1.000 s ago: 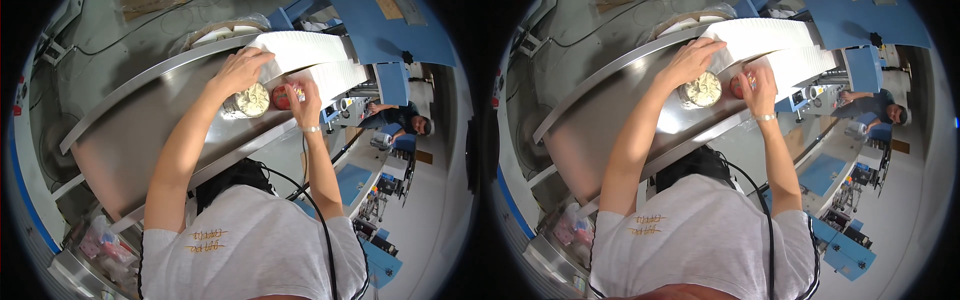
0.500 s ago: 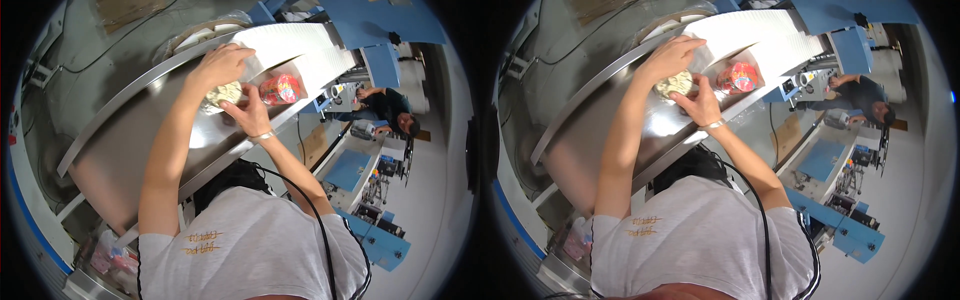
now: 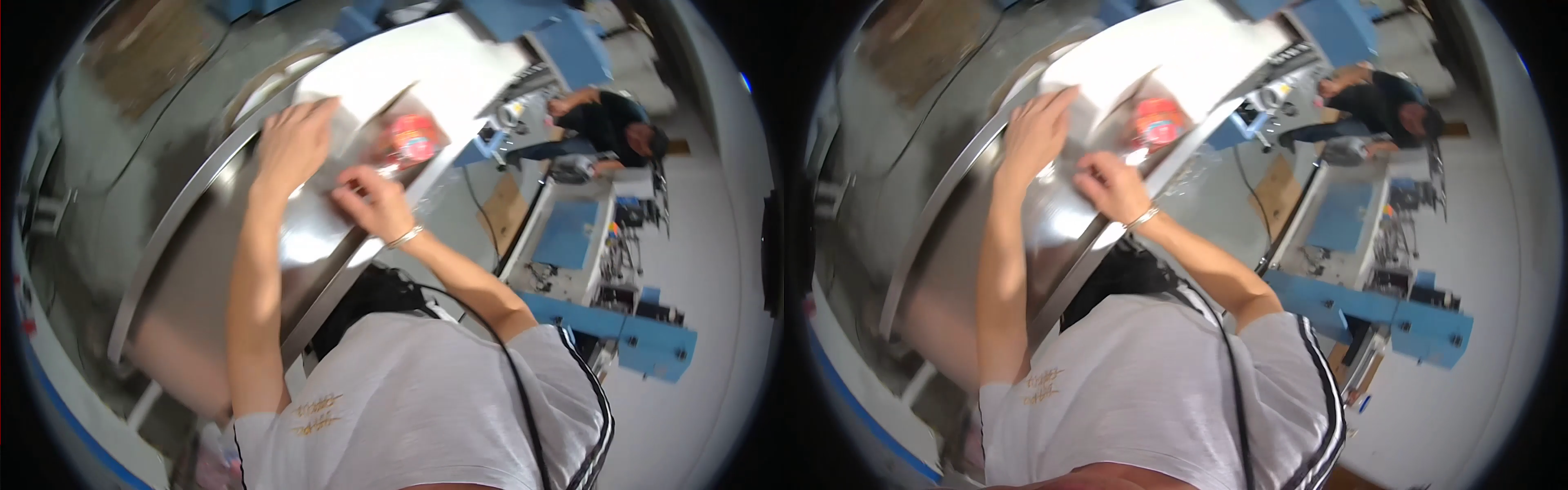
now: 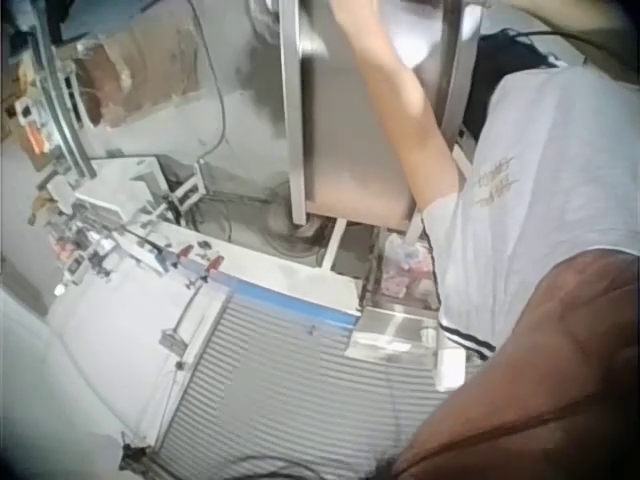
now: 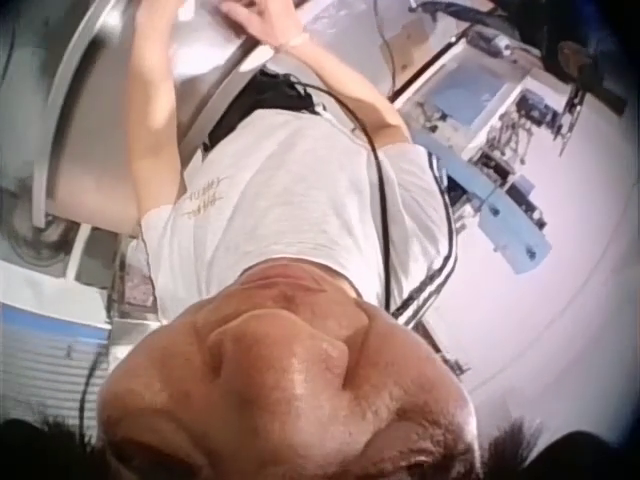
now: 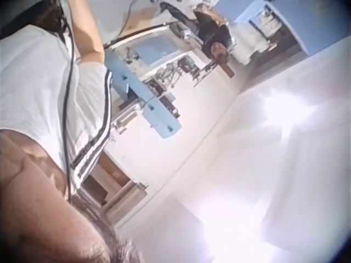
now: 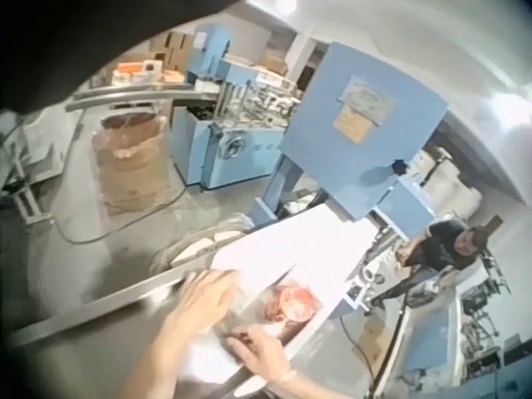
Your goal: Organizing and aligning paper product components on a machine conveyor and workbench.
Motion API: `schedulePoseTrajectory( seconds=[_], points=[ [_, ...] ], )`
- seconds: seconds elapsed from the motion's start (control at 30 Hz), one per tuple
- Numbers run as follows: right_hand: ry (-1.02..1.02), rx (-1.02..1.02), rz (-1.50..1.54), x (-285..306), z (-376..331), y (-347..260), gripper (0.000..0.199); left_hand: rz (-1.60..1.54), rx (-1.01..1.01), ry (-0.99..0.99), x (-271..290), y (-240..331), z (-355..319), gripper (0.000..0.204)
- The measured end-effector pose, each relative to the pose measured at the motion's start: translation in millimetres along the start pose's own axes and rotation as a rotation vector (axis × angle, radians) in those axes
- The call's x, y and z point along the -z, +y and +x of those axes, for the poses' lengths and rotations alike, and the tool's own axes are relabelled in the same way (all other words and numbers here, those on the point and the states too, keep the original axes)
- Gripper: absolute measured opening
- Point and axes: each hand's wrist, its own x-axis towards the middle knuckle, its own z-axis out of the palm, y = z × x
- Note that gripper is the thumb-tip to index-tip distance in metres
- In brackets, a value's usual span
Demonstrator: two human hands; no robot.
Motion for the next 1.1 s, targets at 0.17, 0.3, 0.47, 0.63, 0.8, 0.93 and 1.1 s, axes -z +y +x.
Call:
schedulePoseTrajectory(
  seconds=[0.17, 0.3, 0.47, 0.63, 0.8, 0.93, 1.1],
  points=[
    [-0.034, 0.012, 0.029, -4, 4, 0, 0.020, 0.053, -0.017, -0.035, 6, -6, -8, 0.045],
    [-0.023, 0.175, -0.043, 3, 9, -7, 0.022, 0.015, -0.048, -0.065, 5, 0, 1, 0.045],
    [-0.061, 0.144, -0.171, -5, 23, -8, 0.033, -0.026, -0.078, -0.027, 9, -8, -3, 0.042],
    [-0.007, 0.077, -0.189, -1, 30, 4, 0.044, 0.118, -0.119, 0.122, 18, 5, -12, 0.037],
    [-0.019, 0.042, -0.160, 8, 34, 9, 0.046, 0.176, 0.005, 0.080, 24, 10, -40, 0.047],
    [-0.052, 0.028, -0.123, 7, 36, 10, 0.046, 0.102, 0.045, 0.091, 25, 2, -47, 0.052],
    [-0.119, 0.085, -0.110, 5, 34, 9, 0.046, 0.081, 0.043, 0.164, 15, -7, -46, 0.050]
  ],
)
